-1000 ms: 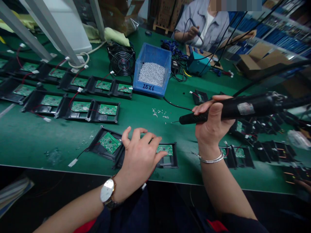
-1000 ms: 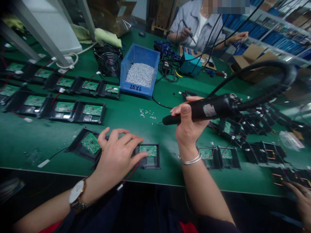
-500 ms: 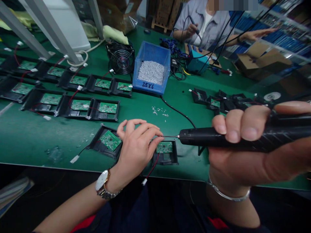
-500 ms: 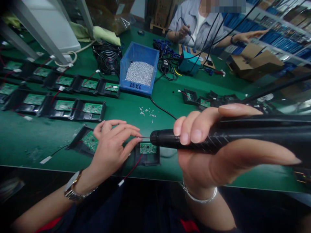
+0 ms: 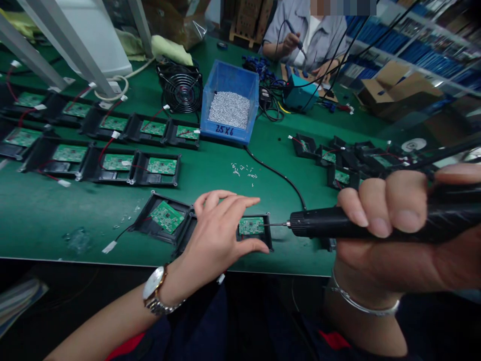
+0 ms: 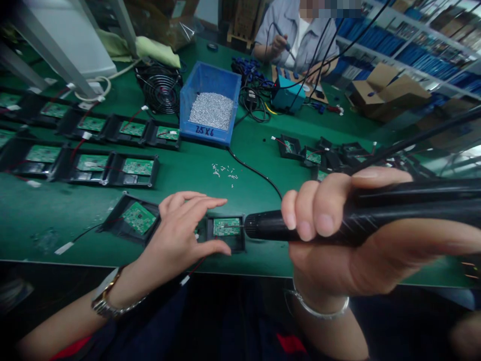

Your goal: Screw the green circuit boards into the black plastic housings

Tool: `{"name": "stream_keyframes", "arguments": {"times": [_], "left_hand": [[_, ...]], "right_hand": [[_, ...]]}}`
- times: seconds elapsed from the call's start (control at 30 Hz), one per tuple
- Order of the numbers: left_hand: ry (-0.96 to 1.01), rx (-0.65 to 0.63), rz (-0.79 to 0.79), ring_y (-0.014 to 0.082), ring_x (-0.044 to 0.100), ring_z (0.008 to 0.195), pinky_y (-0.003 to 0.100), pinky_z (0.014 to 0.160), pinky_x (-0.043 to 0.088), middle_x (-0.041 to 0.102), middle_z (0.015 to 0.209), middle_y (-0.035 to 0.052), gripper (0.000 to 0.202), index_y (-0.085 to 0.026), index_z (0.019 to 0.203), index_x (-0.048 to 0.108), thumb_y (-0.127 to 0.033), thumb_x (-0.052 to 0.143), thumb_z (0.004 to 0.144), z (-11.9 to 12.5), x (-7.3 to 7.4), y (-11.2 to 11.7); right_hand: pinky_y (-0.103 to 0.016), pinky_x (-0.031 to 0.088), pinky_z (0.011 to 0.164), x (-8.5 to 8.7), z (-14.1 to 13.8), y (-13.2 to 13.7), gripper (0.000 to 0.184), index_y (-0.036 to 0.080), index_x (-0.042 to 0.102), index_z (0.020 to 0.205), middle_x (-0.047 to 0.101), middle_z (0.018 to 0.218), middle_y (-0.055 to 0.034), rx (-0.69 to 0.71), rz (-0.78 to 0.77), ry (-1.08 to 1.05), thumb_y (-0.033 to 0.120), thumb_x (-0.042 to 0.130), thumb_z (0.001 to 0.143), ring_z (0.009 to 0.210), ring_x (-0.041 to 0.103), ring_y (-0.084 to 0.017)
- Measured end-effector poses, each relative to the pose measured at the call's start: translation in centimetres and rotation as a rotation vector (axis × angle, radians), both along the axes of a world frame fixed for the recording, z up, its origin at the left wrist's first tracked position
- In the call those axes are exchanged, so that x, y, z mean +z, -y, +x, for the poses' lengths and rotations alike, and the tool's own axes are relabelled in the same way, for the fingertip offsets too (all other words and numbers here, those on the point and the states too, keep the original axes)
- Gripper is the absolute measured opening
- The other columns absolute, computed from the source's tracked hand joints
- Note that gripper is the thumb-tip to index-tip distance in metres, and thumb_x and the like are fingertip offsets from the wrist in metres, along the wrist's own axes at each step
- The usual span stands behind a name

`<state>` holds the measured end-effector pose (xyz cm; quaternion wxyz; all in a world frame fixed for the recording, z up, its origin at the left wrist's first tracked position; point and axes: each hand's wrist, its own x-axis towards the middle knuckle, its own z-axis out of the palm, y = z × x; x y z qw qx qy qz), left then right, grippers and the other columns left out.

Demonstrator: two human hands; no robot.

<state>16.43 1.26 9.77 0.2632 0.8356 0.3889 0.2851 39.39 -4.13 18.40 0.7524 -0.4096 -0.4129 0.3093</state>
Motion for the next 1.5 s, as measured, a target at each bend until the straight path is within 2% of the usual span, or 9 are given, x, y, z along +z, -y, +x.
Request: {"name": "stream_keyframes", "arguments": {"times": [0.07, 0.2, 0.37, 0.9, 1.1, 1.23, 1.33, 1.43, 1.5], "left_hand": [[-0.113, -0.011, 0.020, 0.0422, 0.061, 0.135, 0.066, 0.120, 0.030, 0.081, 0.139, 0.0119, 0.087, -0.025, 0.141, 0.073, -0.058, 0.107, 0.068, 0.1, -0.6, 0.3], [-0.228, -0.015, 0.056, 0.0481, 0.059, 0.140, 0.076, 0.124, 0.021, 0.082, 0.137, 0.0111, 0.078, -0.026, 0.134, 0.076, -0.052, 0.108, 0.068, 0.4, -1.8, 1.0], [-0.277, -0.012, 0.115, 0.0506, 0.059, 0.140, 0.078, 0.124, 0.024, 0.085, 0.128, 0.0099, 0.073, -0.027, 0.133, 0.078, -0.044, 0.108, 0.068, 0.6, -1.9, 1.3], [-0.290, -0.003, 0.142, 0.0471, 0.065, 0.132, 0.075, 0.125, 0.027, 0.086, 0.121, 0.0081, 0.076, -0.024, 0.131, 0.078, -0.043, 0.110, 0.065, 0.7, -1.6, 1.5], [-0.310, -0.021, 0.138, 0.0482, 0.066, 0.128, 0.076, 0.124, 0.026, 0.086, 0.116, 0.0084, 0.074, -0.022, 0.125, 0.079, -0.047, 0.111, 0.063, 1.1, -1.7, 1.6], [-0.295, -0.049, 0.139, 0.0468, 0.063, 0.136, 0.073, 0.127, 0.024, 0.082, 0.137, 0.0127, 0.089, -0.020, 0.140, 0.073, -0.058, 0.107, 0.067, -0.4, -0.8, 0.9], [-0.284, -0.082, 0.174, 0.0460, 0.060, 0.142, 0.070, 0.127, 0.023, 0.073, 0.154, 0.0149, 0.108, -0.021, 0.152, 0.066, -0.067, 0.106, 0.062, -3.4, 0.1, -0.3], [-0.323, -0.060, 0.219, 0.0500, 0.061, 0.138, 0.074, 0.126, 0.023, 0.076, 0.149, 0.0149, 0.121, -0.024, 0.151, 0.066, -0.069, 0.110, 0.047, -7.0, 0.3, -1.3], [-0.361, -0.032, 0.238, 0.0544, 0.059, 0.140, 0.077, 0.125, 0.021, 0.076, 0.149, 0.0151, 0.127, -0.026, 0.152, 0.066, -0.062, 0.114, 0.040, -8.9, 0.0, -1.6]], "right_hand": [[-0.034, 0.043, 0.039, -0.7, -0.7, -0.2, 0.030, 0.029, 0.081, 0.096, 0.053, 0.054, 0.0066, 0.022, 0.062, 0.038, 0.050, 0.096, 0.080, 0.040, 0.039, -0.012], [-0.031, 0.045, 0.042, -2.9, -1.8, -0.4, 0.028, 0.027, 0.077, 0.100, 0.060, 0.058, 0.0069, 0.056, 0.094, 0.085, 0.047, 0.092, 0.087, 0.043, 0.047, -0.012], [-0.030, 0.047, 0.047, -4.5, -1.9, -0.1, 0.029, 0.026, 0.074, 0.105, 0.061, 0.061, 0.0069, 0.079, 0.080, 0.115, 0.045, 0.089, 0.090, 0.047, 0.052, -0.012], [-0.031, 0.053, 0.052, -5.7, -3.4, 0.5, 0.023, 0.024, 0.074, 0.106, 0.064, 0.065, 0.0061, 0.168, 0.078, 0.192, 0.032, 0.089, 0.090, 0.052, 0.060, -0.013], [-0.029, 0.053, 0.052, -6.1, -3.1, -0.5, 0.028, 0.024, 0.075, 0.110, 0.065, 0.066, 0.0068, 0.114, 0.105, 0.166, 0.033, 0.090, 0.089, 0.052, 0.059, -0.012], [-0.031, 0.053, 0.051, -5.6, -1.8, -0.8, 0.026, 0.022, 0.073, 0.111, 0.064, 0.066, 0.0061, 0.146, 0.114, 0.203, 0.035, 0.086, 0.092, 0.051, 0.059, -0.014], [-0.033, 0.053, 0.049, -5.3, -0.2, -1.4, 0.024, 0.022, 0.073, 0.109, 0.064, 0.065, 0.0063, -0.067, 0.149, 0.344, 0.033, 0.085, 0.091, 0.048, 0.058, -0.015], [-0.034, 0.056, 0.052, -5.1, 1.2, -2.8, 0.027, 0.023, 0.074, 0.107, 0.066, 0.070, 0.0064, -0.408, 0.213, 0.477, 0.030, 0.090, 0.086, 0.052, 0.062, -0.015], [-0.035, 0.056, 0.054, -5.0, 1.5, -4.2, 0.030, 0.024, 0.074, 0.107, 0.066, 0.072, 0.0068, -0.523, 0.309, 0.487, 0.032, 0.092, 0.084, 0.054, 0.064, -0.015]]}}
